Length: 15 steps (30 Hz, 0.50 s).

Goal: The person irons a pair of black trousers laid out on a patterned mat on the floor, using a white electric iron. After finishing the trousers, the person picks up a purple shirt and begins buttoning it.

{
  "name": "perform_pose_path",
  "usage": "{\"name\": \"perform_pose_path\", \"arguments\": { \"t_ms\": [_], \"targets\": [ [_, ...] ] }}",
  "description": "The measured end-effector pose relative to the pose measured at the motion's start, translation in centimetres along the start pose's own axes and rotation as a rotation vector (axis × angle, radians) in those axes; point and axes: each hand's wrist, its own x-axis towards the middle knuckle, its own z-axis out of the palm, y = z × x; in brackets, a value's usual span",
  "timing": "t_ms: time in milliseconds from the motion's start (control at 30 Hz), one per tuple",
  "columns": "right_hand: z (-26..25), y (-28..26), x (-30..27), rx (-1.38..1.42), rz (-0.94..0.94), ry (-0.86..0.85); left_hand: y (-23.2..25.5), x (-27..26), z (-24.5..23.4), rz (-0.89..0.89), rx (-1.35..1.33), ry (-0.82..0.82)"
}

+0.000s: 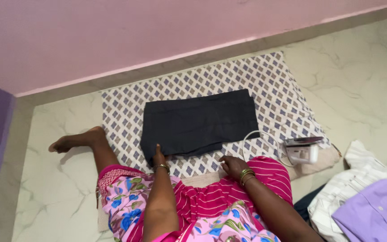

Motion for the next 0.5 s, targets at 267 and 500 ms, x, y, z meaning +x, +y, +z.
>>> {"name": "perform_pose_path", "arguments": {
  "t_ms": [267, 500],
  "targets": [
    [0.6, 0.7, 1.0, -0.008, -0.068, 0.060, 4.9, -0.7, 2.5, 0.396, -0.765, -0.304],
    [1.5, 1.8, 1.7, 0.046, 0.022, 0.016, 15.7, -7.2, -0.5, 0.677, -0.870, -0.353]
  ]
}}
